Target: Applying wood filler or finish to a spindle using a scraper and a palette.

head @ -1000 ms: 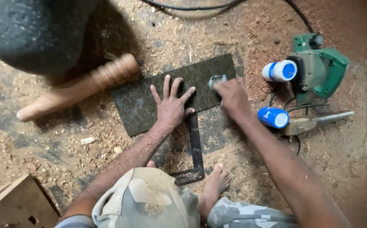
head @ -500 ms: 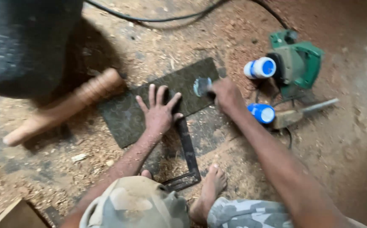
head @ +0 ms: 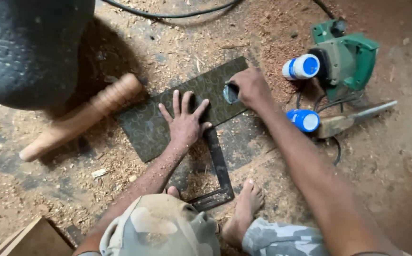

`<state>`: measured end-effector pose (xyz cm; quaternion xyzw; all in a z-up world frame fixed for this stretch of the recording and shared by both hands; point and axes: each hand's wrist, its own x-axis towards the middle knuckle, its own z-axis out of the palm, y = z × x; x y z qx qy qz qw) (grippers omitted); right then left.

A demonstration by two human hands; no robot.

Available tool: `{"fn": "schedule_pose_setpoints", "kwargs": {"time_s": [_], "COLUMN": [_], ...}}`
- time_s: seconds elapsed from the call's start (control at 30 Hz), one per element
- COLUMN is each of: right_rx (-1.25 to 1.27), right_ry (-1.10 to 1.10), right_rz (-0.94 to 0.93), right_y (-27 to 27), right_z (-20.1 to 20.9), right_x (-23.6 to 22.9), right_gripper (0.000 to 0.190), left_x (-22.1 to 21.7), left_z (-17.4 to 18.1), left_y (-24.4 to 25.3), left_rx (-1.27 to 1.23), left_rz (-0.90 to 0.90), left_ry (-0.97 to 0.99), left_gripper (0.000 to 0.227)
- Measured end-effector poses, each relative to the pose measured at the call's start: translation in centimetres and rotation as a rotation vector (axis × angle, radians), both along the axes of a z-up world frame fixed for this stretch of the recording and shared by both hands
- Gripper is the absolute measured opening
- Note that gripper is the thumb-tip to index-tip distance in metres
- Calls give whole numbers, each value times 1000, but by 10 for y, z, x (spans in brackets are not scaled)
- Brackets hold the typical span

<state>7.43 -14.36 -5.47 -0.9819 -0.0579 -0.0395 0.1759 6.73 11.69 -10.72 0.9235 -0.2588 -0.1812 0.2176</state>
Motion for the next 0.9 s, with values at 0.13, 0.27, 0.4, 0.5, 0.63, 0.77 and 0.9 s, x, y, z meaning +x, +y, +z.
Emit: {"fn": "schedule_pose_setpoints", "kwargs": {"time_s": [0.13, 0.27, 0.4, 0.5, 0.63, 0.77, 0.9], "right_rx": [-49, -99, -134, -137, -87, -130, -236], "right_ry": [-74, 126, 135, 40, 343, -151, 378], "right_rz": [209, 206, 41, -122, -134, -36, -241], "right_y": [14, 4, -2, 10, 20, 1, 42], "right_z": [-14, -5, -5, -11, -10, -9, -7], "right_x": [-10, -31, -16, -32, -46, -12, -21], "right_gripper": [15, 23, 21, 15, 23, 22, 30], "left_x": [10, 10, 5, 5, 9, 7, 9], "left_z": [1, 0, -2, -8, -3, -1, -7], "left_y": [1, -3, 0, -3, -2, -1, -1], "left_rx": [2, 7, 15, -32, 5, -1, -21], "left_rz": [24, 4, 9, -1, 0, -7, 0], "left_ry": [-28, 6, 27, -53, -23, 13, -74], "left_gripper": [80, 80, 78, 78, 77, 77, 75]}}
